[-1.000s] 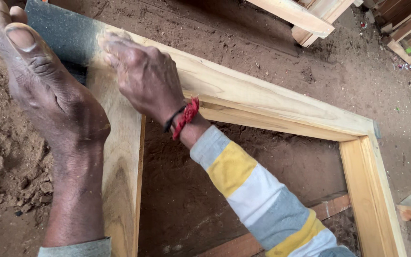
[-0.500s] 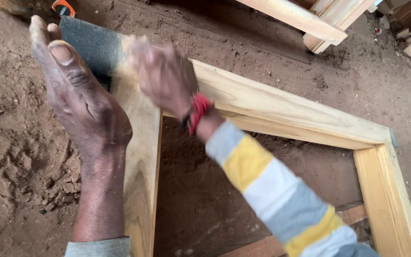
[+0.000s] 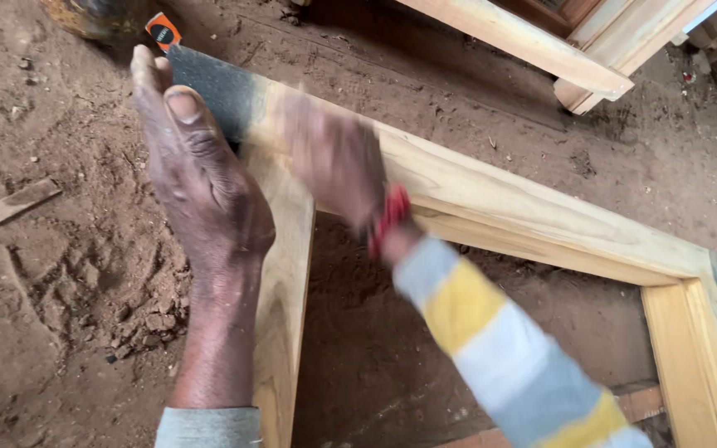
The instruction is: The person stains a wooden frame by first rubbing the surface by hand and then using a brush to apply a liquid from a bucket onto the wood.
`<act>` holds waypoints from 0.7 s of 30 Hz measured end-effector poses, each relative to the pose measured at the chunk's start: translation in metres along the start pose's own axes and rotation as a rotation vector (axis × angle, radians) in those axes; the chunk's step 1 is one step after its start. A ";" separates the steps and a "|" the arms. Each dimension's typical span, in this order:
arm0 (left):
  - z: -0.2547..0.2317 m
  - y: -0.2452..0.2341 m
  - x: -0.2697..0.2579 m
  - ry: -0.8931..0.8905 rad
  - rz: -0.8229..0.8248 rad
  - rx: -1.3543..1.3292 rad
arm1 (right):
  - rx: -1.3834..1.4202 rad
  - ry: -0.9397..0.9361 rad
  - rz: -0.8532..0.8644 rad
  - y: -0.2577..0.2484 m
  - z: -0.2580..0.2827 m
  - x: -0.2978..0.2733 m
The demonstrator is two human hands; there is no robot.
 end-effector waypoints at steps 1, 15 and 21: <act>0.001 0.000 -0.002 -0.014 0.001 -0.005 | -0.133 -0.117 0.032 -0.007 0.025 -0.027; -0.005 -0.001 0.002 -0.058 -0.001 -0.043 | 0.001 -0.165 -0.021 -0.038 0.037 -0.048; -0.004 -0.004 -0.001 -0.023 -0.017 -0.029 | 0.177 -0.158 0.126 -0.055 0.049 -0.087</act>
Point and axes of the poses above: each hand's wrist, its own x-axis towards the middle knuckle, its own y-axis out of the palm, z = x × y, the point moved 10 cm from there along x, towards the middle knuckle, and after that the axes turned 9 degrees about -z, right-handed, at the moved point
